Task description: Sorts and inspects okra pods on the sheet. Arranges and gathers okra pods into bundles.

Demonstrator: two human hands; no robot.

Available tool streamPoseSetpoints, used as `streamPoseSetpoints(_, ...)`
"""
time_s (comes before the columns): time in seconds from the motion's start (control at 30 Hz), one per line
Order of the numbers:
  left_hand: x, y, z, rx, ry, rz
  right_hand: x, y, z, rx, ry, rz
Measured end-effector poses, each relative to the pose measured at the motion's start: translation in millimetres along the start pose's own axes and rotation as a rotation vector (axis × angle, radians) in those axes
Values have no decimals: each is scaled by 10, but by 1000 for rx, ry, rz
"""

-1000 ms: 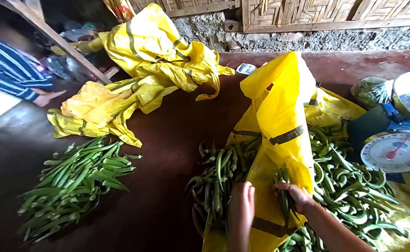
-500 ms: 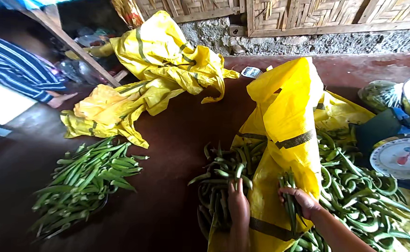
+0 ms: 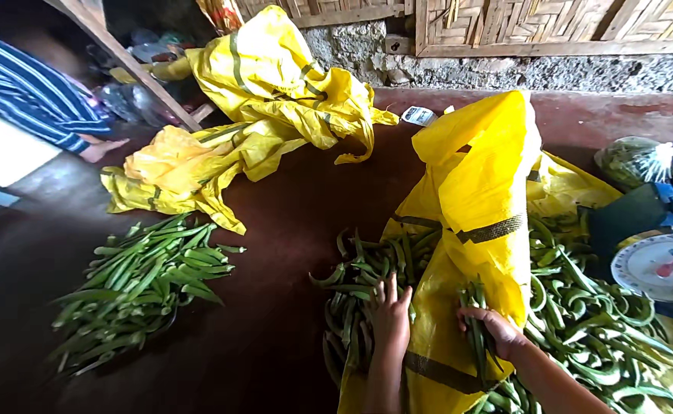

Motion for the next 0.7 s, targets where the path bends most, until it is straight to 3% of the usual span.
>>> streamPoseSetpoints(0.07,-219,162,50,-51,62,-128,5,-1,10,1,12,2)
streamPoseSetpoints(0.13,-196,-22,81,186,182,76,8,-10,6,-8,19,8)
streamPoseSetpoints(0.2,24,-292,46,759,279,310,13,-45,15,-20,23,34)
streamPoseSetpoints(0.23,129,-341,15,1088,291,334,15,-49,30,-22,22,27)
streamPoseSetpoints(0.3,242,-331,-11,1645,283,266,15,-25,31,-19,7,4)
streamPoseSetpoints(0.37,249,-278,-27,1905,273,224,18,-3,4,-25,-4,-14)
streamPoseSetpoints(0.47,255,-205,-59,1888,249,212,5,-9,24,-34,0,-9)
streamPoseSetpoints(0.53,285,-214,-76,1715,207,220,-9,-3,23,-34,-8,-11)
streamPoseSetpoints(0.63,292,-246,-91,1113,37,209,19,13,11,-32,-7,-2)
streamPoseSetpoints(0.7,290,-217,16,689,-95,71,89,80,-9,-43,-13,11)
Point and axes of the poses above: each hand's wrist, its own x-axis away from the middle knuckle, its own y-axis out of the palm, z = x × y, the point moved 9 cm from there along -x, towards the middle knuckle, and after that the axes turned 5 degrees about -z, right-handed, at the moved point
